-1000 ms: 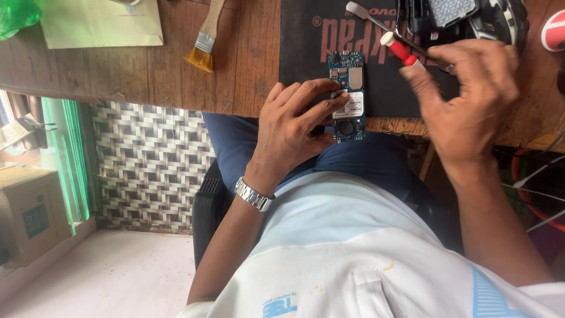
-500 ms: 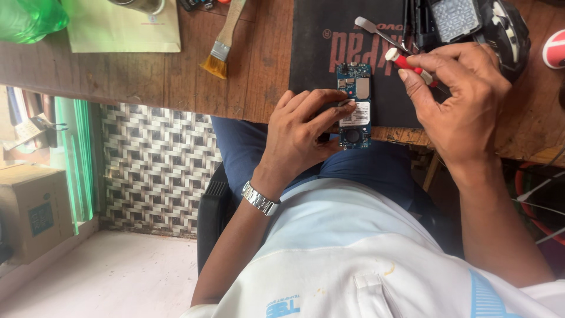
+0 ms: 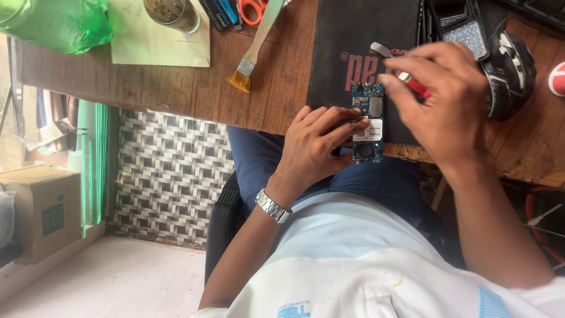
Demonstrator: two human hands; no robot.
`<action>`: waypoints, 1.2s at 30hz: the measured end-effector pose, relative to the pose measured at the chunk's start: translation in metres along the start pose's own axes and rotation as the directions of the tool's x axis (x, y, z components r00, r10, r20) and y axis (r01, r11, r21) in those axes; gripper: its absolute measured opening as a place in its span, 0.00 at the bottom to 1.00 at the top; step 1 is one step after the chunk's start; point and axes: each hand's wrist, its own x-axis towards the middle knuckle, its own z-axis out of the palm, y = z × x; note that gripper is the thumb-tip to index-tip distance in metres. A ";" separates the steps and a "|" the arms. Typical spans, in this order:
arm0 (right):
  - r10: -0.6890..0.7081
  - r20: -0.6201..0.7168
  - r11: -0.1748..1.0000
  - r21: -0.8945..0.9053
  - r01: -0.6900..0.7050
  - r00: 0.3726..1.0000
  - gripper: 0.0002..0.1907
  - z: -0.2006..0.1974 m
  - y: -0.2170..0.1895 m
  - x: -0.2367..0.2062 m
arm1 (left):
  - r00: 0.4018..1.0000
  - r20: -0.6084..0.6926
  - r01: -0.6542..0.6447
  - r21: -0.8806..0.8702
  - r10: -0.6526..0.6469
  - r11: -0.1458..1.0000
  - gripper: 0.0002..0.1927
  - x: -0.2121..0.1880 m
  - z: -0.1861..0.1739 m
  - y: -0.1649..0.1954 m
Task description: The person sits at a workbench holding a laptop motherboard steady with one hand while using a red-handled screwdriver to pry and scrape at components on the board. They reposition the board and continue working on different spots on it throughout the clip.
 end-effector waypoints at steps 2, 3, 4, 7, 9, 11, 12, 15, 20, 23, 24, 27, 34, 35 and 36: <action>-0.026 0.009 1.000 0.014 0.026 1.000 0.07 0.008 -0.003 0.007 | 1.000 0.001 -0.008 0.004 0.008 1.000 0.30 -0.001 0.001 -0.001; -0.039 0.015 0.999 0.029 0.039 0.999 0.07 0.012 -0.004 0.012 | 1.000 0.001 -0.012 0.009 0.012 1.000 0.30 -0.002 0.001 -0.001; -0.054 0.024 0.998 0.035 0.054 0.998 0.07 0.016 -0.005 0.017 | 1.000 -0.001 -0.007 0.006 0.007 1.000 0.30 -0.002 0.002 -0.001; -0.112 0.043 0.992 0.065 0.109 0.993 0.07 0.030 -0.011 0.029 | 1.000 0.004 0.007 0.016 -0.007 1.000 0.28 -0.002 0.003 -0.001; -0.154 0.051 0.985 0.089 0.149 0.987 0.07 0.035 -0.014 0.034 | 1.000 0.029 0.011 0.030 -0.011 0.999 0.28 -0.002 0.004 -0.002; -0.164 0.017 0.986 0.033 0.164 0.986 0.06 0.031 -0.011 0.036 | 1.000 0.011 -0.006 0.015 0.006 1.000 0.29 -0.003 0.004 -0.003; -0.171 0.000 0.985 0.005 0.171 0.985 0.06 0.030 -0.010 0.035 | 1.000 0.002 -0.014 0.009 0.014 1.000 0.29 -0.004 0.004 -0.003; -0.039 0.022 0.999 0.028 0.038 0.999 0.06 0.012 0.000 0.027 | 1.000 -0.013 -0.027 0.017 0.027 0.999 0.30 -0.004 0.007 -0.005; -0.004 0.101 1.000 -0.022 0.007 0.995 0.04 -0.007 0.001 -0.007 | 1.000 -0.005 -0.023 0.026 0.023 0.999 0.31 -0.005 0.010 -0.006; 0.060 0.164 0.998 -0.035 -0.055 0.985 0.05 -0.007 -0.005 -0.031 | 0.999 -0.001 -0.038 0.027 0.038 0.999 0.32 -0.006 0.010 -0.007; 0.094 0.185 0.995 -0.036 -0.089 0.978 0.05 -0.006 -0.006 -0.035 | 0.999 0.003 -0.041 0.030 0.041 0.999 0.32 -0.007 0.010 -0.007; 0.080 0.176 0.997 -0.003 -0.081 0.981 0.10 0.001 -0.005 -0.042 | 0.999 -0.003 -0.051 0.028 0.052 0.998 0.32 -0.008 0.010 -0.007; 0.072 0.154 0.997 -0.009 -0.071 0.986 0.07 0.008 -0.002 -0.044 | 0.998 0.006 -0.058 0.033 0.058 0.998 0.33 -0.009 0.012 -0.008; 0.072 0.150 0.997 -0.010 -0.071 0.986 0.07 0.008 -0.003 -0.044 | 0.998 0.000 -0.061 0.034 0.061 0.998 0.32 -0.010 0.013 -0.008; 0.070 0.148 0.998 -0.010 -0.069 0.987 0.06 0.008 -0.003 -0.045 | 0.998 -0.005 -0.063 0.036 0.063 0.997 0.32 -0.010 0.013 -0.008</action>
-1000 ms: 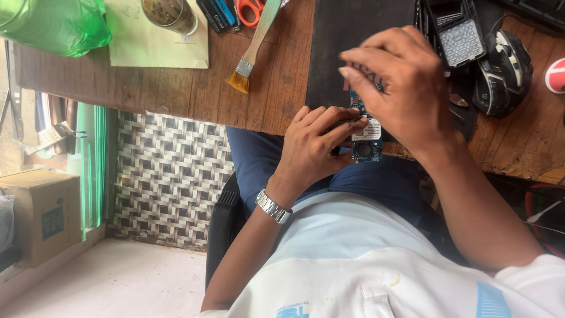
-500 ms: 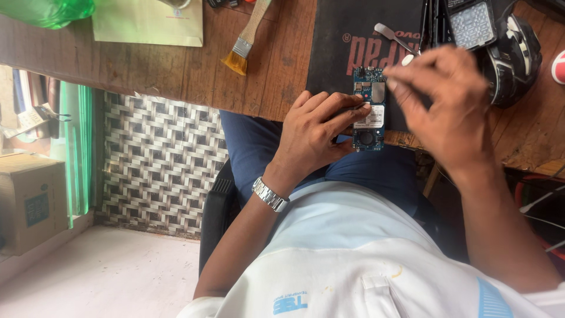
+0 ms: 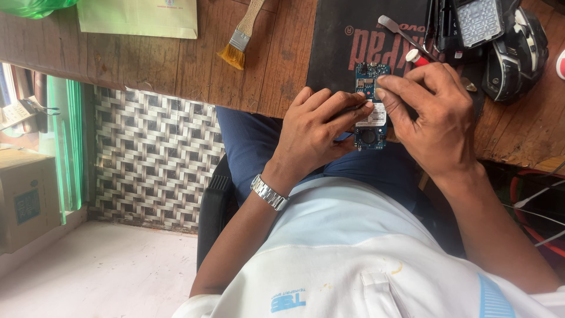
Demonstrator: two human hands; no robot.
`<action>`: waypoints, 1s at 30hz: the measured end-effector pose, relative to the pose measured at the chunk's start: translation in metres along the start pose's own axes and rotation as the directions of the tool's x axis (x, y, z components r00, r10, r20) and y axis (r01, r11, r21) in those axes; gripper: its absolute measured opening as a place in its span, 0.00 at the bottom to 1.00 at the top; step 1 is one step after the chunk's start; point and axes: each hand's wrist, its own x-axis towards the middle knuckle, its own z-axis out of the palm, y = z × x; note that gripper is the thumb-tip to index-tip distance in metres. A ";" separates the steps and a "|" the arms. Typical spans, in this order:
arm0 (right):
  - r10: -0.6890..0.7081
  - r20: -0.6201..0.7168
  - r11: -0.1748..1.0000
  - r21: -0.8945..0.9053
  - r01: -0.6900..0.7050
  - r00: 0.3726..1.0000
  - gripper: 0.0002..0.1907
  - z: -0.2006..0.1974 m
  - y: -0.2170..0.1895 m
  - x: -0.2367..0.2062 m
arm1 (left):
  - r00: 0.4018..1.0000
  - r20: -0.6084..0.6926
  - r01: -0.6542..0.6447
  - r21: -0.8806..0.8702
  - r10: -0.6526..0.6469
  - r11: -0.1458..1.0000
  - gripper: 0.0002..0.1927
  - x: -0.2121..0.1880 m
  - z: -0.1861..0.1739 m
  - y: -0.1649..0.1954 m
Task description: The person sits at a workbench holding a laptop motherboard steady with one hand while using a red-handled screwdriver to pry and scrape at components on the board. They reposition the board and continue working on different spots on it throughout the clip.
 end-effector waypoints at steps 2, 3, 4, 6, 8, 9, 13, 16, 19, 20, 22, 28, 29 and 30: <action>-0.006 -0.004 1.000 0.002 0.006 1.000 0.06 -0.001 -0.001 -0.001 | 1.000 0.002 0.001 0.009 -0.001 1.000 0.32 -0.001 0.001 0.000; -0.006 -0.001 1.000 0.006 0.006 1.000 0.06 -0.001 -0.002 -0.001 | 1.000 0.002 0.001 0.014 -0.001 1.000 0.31 -0.002 0.001 0.000; -0.007 0.001 1.000 0.010 0.007 1.000 0.06 0.000 -0.002 -0.002 | 1.000 0.002 0.000 0.012 0.000 1.000 0.32 -0.002 0.001 -0.001; -0.002 0.015 1.000 0.020 0.001 1.000 0.05 0.000 -0.004 -0.003 | 1.000 0.003 0.003 0.007 -0.003 1.000 0.32 -0.002 0.002 0.000; 0.001 0.027 1.000 0.019 -0.001 1.000 0.06 0.000 -0.007 -0.004 | 1.000 0.004 0.007 0.008 -0.007 1.000 0.32 -0.002 0.002 0.000; 0.001 0.032 1.000 0.015 -0.002 0.999 0.06 0.000 -0.007 -0.004 | 1.000 0.003 0.008 0.008 -0.008 1.000 0.32 -0.002 0.003 0.000; -0.012 0.038 1.000 0.004 0.012 0.999 0.06 -0.001 -0.012 0.001 | 1.000 0.010 0.004 0.004 -0.004 1.000 0.32 -0.002 0.003 -0.001; -0.051 0.064 0.995 -0.078 0.056 0.997 0.08 -0.004 -0.016 0.005 | 1.000 0.019 0.013 0.003 -0.013 1.000 0.32 -0.002 0.003 0.000; -0.111 0.087 0.978 -0.170 0.125 0.990 0.07 -0.008 -0.019 0.009 | 1.000 0.021 0.007 0.018 -0.007 1.000 0.32 -0.002 0.001 0.001; -0.114 0.090 0.978 -0.163 0.128 0.989 0.07 -0.008 -0.019 0.009 | 1.000 0.015 -0.004 0.025 0.004 1.000 0.32 -0.002 0.000 0.001; -0.055 0.076 0.998 -0.025 0.057 0.996 0.04 -0.010 -0.016 0.010 | 1.000 0.015 -0.016 0.028 0.015 0.999 0.31 0.000 -0.001 0.002; 0.132 -0.026 0.977 0.175 -0.125 0.991 0.02 0.000 -0.014 -0.006 | 0.999 0.029 -0.016 0.033 0.015 0.999 0.28 0.000 -0.007 0.004; 0.129 -0.018 0.979 0.163 -0.124 0.992 0.02 0.004 -0.013 -0.009 | 1.000 0.023 -0.019 0.027 0.018 0.999 0.28 0.000 -0.008 0.004; 0.113 -0.016 0.985 0.136 -0.110 0.993 0.03 0.004 -0.012 -0.011 | 1.000 0.015 -0.026 0.021 0.025 0.999 0.29 0.001 -0.006 0.004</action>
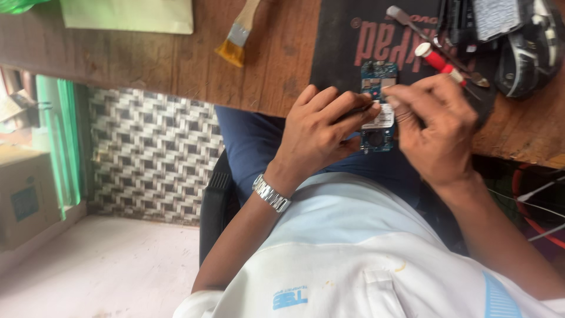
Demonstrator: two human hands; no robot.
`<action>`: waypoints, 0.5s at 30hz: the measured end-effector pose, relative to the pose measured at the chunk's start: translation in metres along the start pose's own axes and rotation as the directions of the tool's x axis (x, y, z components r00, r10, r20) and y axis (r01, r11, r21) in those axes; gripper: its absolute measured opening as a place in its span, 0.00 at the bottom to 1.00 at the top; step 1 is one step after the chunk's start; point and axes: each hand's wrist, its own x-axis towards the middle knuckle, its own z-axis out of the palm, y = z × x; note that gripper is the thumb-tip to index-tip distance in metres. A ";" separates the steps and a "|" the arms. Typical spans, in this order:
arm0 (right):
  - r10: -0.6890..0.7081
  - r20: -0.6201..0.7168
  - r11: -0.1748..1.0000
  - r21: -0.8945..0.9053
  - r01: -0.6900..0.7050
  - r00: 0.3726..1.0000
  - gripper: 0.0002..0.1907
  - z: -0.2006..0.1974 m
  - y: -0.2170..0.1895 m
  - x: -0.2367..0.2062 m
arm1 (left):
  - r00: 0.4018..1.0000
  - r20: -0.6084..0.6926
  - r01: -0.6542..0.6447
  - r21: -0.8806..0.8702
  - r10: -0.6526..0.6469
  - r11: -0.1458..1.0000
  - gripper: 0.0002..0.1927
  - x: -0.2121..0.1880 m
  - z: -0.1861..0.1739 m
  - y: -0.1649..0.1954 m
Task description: The person sits at a workbench holding a laptop motherboard steady with one hand while using a red-handled screwdriver to pry and scrape at components on the board. They reposition the board and continue working on different spots on it throughout the clip.
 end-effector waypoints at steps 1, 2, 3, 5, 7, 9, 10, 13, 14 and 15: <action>-0.016 0.004 1.000 -0.027 0.016 1.000 0.04 0.000 0.002 -0.001 | 1.000 -0.005 -0.002 -0.003 0.002 1.000 0.29 0.001 0.002 0.000; -0.045 0.009 0.997 -0.060 0.045 0.999 0.05 0.001 0.002 -0.001 | 1.000 -0.007 0.000 -0.002 0.000 1.000 0.28 0.001 0.002 0.000; -0.065 0.021 0.994 -0.090 0.067 0.998 0.06 0.002 0.002 -0.002 | 1.000 -0.007 0.005 0.001 -0.005 1.000 0.28 0.000 0.002 0.000; -0.095 0.050 0.983 -0.151 0.102 0.994 0.09 0.002 0.000 -0.001 | 1.000 -0.001 0.012 0.003 -0.012 1.000 0.28 0.001 0.003 -0.001; -0.108 0.076 0.974 -0.189 0.121 0.991 0.10 -0.001 -0.002 0.000 | 1.000 0.003 0.015 0.003 -0.015 1.000 0.29 0.000 0.004 -0.001; -0.111 0.085 0.972 -0.199 0.126 0.990 0.10 -0.003 -0.004 0.002 | 1.000 0.012 0.007 0.006 -0.007 1.000 0.29 -0.001 0.002 -0.001; -0.053 0.074 0.994 -0.087 0.059 0.996 0.07 -0.005 -0.004 0.004 | 1.000 0.000 0.007 0.005 -0.007 1.000 0.29 0.000 0.002 0.000; 0.050 0.036 0.983 0.178 -0.055 0.998 0.02 -0.008 -0.002 0.009 | 1.000 -0.022 0.000 0.001 0.000 1.000 0.28 0.001 0.003 0.000; 0.033 0.008 0.975 0.219 -0.034 0.999 0.03 -0.008 -0.003 0.010 | 1.000 -0.018 0.004 -0.002 -0.004 1.000 0.28 0.002 0.003 0.000; 0.022 -0.018 0.964 0.264 -0.017 1.000 0.04 -0.006 -0.005 0.009 | 1.000 -0.007 0.010 -0.005 -0.010 1.000 0.28 0.000 0.001 0.000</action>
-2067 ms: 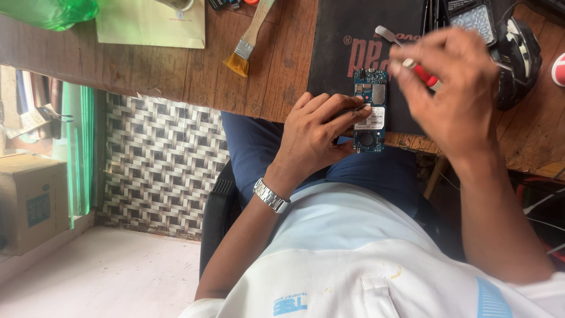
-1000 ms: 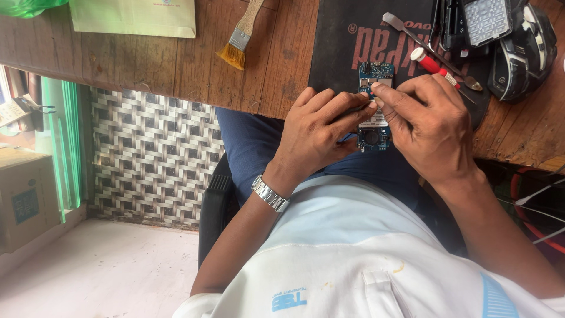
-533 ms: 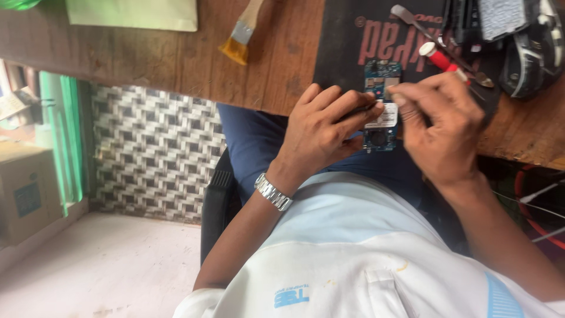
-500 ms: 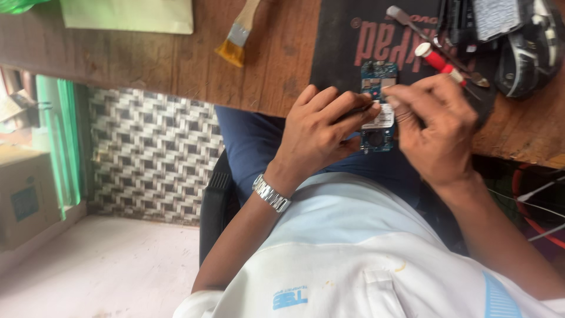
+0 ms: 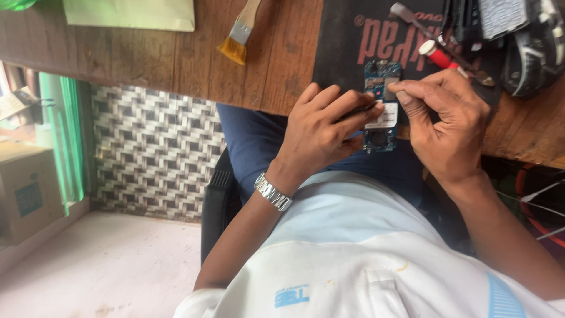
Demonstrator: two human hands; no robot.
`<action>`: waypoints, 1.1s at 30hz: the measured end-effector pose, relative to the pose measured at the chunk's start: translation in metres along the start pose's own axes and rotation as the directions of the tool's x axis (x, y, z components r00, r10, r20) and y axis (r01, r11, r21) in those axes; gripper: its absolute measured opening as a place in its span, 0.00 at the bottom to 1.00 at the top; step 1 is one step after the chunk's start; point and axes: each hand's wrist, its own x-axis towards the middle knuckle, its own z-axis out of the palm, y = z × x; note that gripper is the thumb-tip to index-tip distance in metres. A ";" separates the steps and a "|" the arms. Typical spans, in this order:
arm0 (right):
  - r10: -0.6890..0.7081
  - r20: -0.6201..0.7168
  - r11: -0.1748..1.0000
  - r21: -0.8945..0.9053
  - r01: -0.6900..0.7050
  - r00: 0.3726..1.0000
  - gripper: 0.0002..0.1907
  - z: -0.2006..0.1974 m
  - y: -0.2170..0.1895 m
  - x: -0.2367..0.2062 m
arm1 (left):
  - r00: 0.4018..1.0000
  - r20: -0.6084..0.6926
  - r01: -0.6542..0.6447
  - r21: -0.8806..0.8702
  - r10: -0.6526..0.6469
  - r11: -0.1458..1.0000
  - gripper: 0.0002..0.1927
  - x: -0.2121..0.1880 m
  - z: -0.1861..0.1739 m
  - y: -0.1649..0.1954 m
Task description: The person sits at a workbench holding a laptop motherboard steady with one hand while using a red-handled screwdriver to pry and scrape at components on the board. They reposition the board and continue working on different spots on it throughout the clip.
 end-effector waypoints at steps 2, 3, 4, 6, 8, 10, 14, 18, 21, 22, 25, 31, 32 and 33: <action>0.006 0.042 0.987 -0.163 0.000 0.999 0.04 0.005 -0.003 -0.002 | 1.000 0.003 -0.008 0.003 0.008 1.000 0.28 -0.002 -0.002 -0.001; 0.009 0.059 0.968 -0.251 0.006 0.998 0.05 0.005 -0.004 -0.001 | 1.000 -0.001 -0.019 0.002 0.019 1.000 0.27 0.000 -0.002 -0.001; -0.046 0.066 0.942 -0.329 0.065 0.997 0.06 0.005 -0.004 -0.001 | 1.000 0.001 -0.017 0.000 0.017 1.000 0.27 0.001 -0.001 -0.001; -0.153 0.100 0.868 -0.462 0.182 0.983 0.09 0.006 -0.006 0.000 | 1.000 0.012 0.002 0.005 -0.002 1.000 0.27 0.000 -0.001 0.000; -0.060 0.103 0.941 -0.325 0.090 0.993 0.03 0.006 -0.005 0.003 | 1.000 0.015 -0.001 0.008 0.001 1.000 0.27 0.001 -0.002 -0.001; 0.026 0.050 0.979 -0.203 -0.016 0.998 0.02 -0.002 -0.004 0.005 | 1.000 0.010 -0.008 -0.001 0.008 1.000 0.28 0.001 -0.001 0.000; 0.259 -0.088 0.960 0.135 -0.246 0.962 0.07 -0.006 -0.002 0.006 | 1.000 0.018 -0.001 0.020 0.000 1.000 0.28 -0.001 -0.003 -0.001; 0.227 -0.113 0.973 -0.011 -0.230 0.967 0.08 -0.010 -0.002 -0.002 | 1.000 -0.001 -0.019 0.013 0.019 1.000 0.30 0.000 -0.001 -0.002; 0.246 -0.178 0.967 -0.026 -0.255 0.953 0.08 -0.014 0.003 -0.007 | 1.000 0.002 -0.009 0.001 0.009 1.000 0.31 0.000 -0.001 -0.002; 0.142 -0.180 0.978 -0.124 -0.166 0.973 0.07 -0.016 0.006 -0.008 | 1.000 -0.007 0.002 -0.033 -0.002 0.999 0.31 0.000 -0.002 -0.003; -0.078 -0.134 0.932 -0.362 0.024 0.988 0.07 -0.028 0.014 -0.011 | 1.000 -0.023 0.019 -0.105 -0.022 0.994 0.32 0.001 -0.002 -0.003; -0.018 -0.064 0.914 -0.406 -0.010 0.998 0.12 -0.032 0.025 -0.011 | 0.999 -0.029 0.023 -0.097 -0.026 0.995 0.32 0.001 -0.002 -0.004; 0.012 -0.067 0.916 -0.400 -0.038 0.998 0.11 -0.031 0.025 -0.011 | 0.999 -0.028 0.030 -0.099 -0.033 0.995 0.32 0.001 -0.002 -0.004; 0.047 -0.072 0.916 -0.395 -0.072 0.996 0.11 -0.030 0.026 -0.012 | 0.999 -0.028 0.035 -0.102 -0.038 0.994 0.32 0.001 -0.001 -0.004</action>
